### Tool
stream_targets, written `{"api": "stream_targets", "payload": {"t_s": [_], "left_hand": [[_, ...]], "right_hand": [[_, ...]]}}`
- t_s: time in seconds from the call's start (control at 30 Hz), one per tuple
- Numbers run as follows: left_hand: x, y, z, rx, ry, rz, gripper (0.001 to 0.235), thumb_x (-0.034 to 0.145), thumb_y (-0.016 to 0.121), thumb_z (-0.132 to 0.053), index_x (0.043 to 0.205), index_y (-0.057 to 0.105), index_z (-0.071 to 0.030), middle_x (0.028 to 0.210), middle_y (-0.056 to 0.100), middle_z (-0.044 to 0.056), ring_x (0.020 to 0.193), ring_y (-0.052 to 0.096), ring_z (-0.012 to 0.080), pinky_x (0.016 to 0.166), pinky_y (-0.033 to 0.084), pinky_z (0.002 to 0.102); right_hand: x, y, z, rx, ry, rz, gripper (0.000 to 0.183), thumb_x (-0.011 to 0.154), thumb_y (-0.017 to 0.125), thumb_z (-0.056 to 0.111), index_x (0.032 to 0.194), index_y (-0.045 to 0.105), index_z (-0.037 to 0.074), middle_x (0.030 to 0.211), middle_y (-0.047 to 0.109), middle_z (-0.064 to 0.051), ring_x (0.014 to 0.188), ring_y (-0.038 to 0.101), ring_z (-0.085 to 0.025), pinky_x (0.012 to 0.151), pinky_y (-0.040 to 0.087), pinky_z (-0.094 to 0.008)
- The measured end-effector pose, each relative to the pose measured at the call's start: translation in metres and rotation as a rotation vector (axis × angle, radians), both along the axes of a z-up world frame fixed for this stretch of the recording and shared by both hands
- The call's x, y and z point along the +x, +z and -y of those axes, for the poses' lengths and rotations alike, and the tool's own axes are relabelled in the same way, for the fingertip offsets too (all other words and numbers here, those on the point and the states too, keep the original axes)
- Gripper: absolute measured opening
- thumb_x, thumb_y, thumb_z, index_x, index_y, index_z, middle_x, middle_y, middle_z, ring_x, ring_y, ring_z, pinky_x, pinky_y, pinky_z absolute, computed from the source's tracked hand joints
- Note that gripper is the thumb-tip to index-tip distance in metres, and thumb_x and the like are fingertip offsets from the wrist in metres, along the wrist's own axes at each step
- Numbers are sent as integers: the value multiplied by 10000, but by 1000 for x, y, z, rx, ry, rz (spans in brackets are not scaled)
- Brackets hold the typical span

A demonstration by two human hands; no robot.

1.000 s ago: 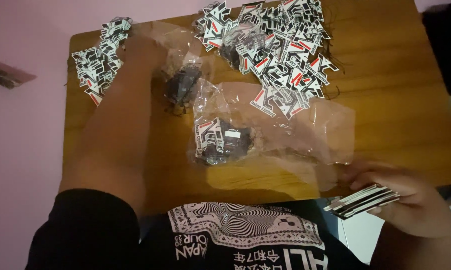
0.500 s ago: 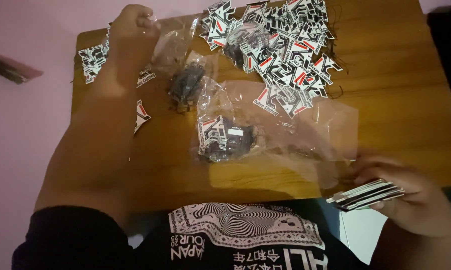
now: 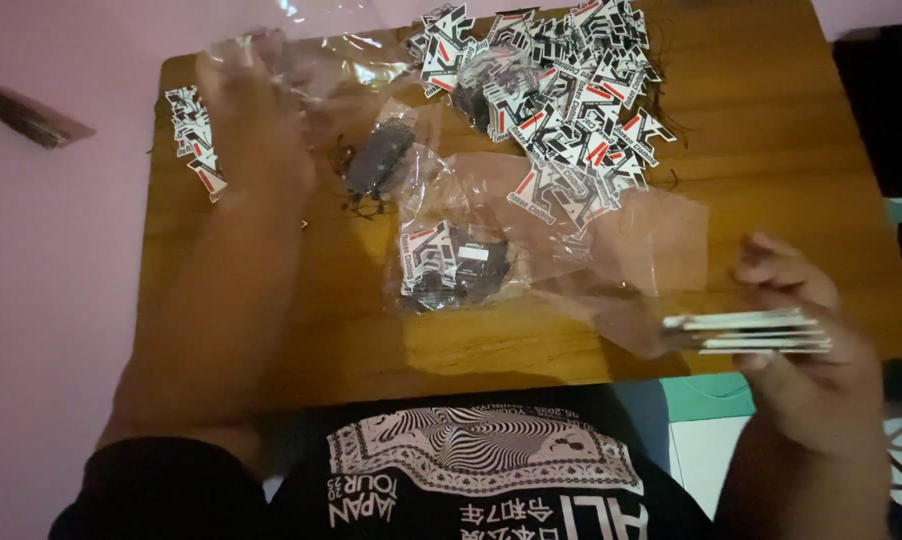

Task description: Sorting and packaging clothing brand tags into small plastic bags on a wooden table.

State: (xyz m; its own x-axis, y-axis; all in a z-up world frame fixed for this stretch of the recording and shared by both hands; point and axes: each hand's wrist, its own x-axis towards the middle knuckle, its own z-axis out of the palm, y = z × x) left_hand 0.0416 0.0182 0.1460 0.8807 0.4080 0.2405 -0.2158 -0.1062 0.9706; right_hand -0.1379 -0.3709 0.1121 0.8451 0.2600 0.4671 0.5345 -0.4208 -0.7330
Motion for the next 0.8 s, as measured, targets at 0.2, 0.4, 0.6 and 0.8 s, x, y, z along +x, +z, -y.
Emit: {"api": "stream_targets", "payload": {"t_s": [0.2,0.4,0.6,0.8], "left_hand": [[-58,46,55,-813,112,-381,372,799,526,-114,1163,454,-135,1191,512,171,914,601,333,510,588,327],[-96,15,67,-973,-209,-229,450,878,295,-310,1311,326,-190,1387,371,197,1115,520,382,792,499,653],[-119,-40,77,-891,-804,327,285,953,574,-381,1140,560,-168,1065,621,21,1019,591,177,940,493,475],[-136,-58,90,-937,-716,232,181,890,586,-293,993,472,-198,1178,553,74,1050,580,257,778,560,388]], "right_hand": [[0,2,-42,311,-200,280,346,907,520,319,1055,478,9,1206,431,-127,1398,395,-329,1246,370,-463],[-11,22,-97,829,66,-263,460,832,637,285,1206,454,90,1345,435,-141,1183,508,-237,1032,429,-372],[6,-6,-131,684,-157,-431,262,844,584,163,1068,595,27,1016,640,-63,922,596,-160,842,460,-282],[10,-6,-154,721,-118,-194,172,842,606,130,939,604,-11,865,607,-72,815,517,-109,764,493,-312]]}}
